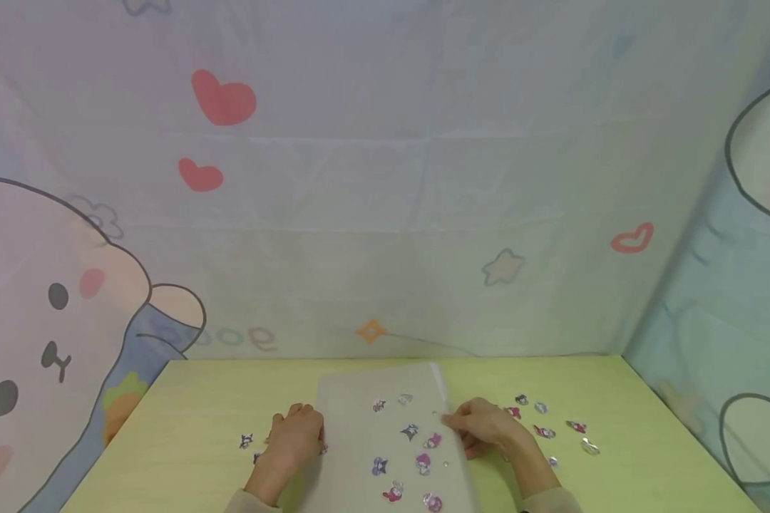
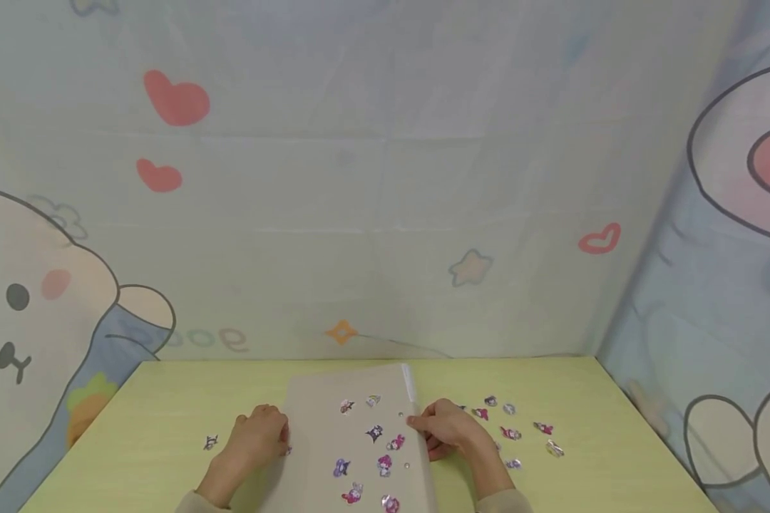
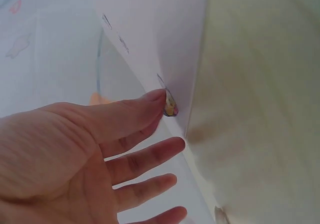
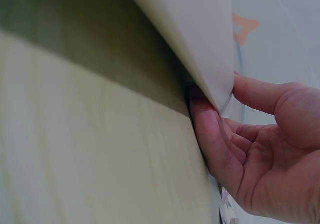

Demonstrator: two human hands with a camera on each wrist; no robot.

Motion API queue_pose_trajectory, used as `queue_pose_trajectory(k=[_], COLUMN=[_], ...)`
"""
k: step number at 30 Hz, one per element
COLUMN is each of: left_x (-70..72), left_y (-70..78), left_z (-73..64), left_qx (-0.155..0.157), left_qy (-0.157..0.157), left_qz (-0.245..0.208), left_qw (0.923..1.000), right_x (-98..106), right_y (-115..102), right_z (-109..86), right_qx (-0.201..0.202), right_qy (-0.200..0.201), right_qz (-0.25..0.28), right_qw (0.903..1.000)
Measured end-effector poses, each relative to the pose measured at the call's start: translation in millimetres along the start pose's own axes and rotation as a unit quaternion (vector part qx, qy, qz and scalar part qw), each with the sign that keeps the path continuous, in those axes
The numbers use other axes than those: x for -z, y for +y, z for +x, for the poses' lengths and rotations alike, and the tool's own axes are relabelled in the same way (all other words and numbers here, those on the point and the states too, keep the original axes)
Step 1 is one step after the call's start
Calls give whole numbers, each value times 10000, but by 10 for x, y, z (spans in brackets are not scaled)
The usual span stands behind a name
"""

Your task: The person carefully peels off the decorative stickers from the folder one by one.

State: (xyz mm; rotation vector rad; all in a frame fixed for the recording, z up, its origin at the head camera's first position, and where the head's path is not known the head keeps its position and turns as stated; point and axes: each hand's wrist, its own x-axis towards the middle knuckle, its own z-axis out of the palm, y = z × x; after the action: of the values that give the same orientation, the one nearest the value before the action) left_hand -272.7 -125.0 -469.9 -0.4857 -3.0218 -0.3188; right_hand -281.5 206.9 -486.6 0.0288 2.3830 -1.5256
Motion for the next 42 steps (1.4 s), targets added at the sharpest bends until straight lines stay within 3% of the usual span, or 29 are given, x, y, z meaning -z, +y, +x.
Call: queue_pose_trajectory(k=[24, 33, 42], left_x=[20, 47, 33], left_y=[-13, -11, -31], left_z=[5, -18, 6], left_qx=[70, -250, -232], left_qy=[-123, 177, 223], left_qz=[9, 272, 493], left_qw=[9999, 9992, 9983], right_x=[-4, 0, 6], right_y=[4, 1, -3], right_z=[-5, -3, -13], right_qx=[-1, 10, 25], right_qy=[-72, -64, -65], right_qz=[59, 18, 54], right_qw=[10000, 10000, 10000])
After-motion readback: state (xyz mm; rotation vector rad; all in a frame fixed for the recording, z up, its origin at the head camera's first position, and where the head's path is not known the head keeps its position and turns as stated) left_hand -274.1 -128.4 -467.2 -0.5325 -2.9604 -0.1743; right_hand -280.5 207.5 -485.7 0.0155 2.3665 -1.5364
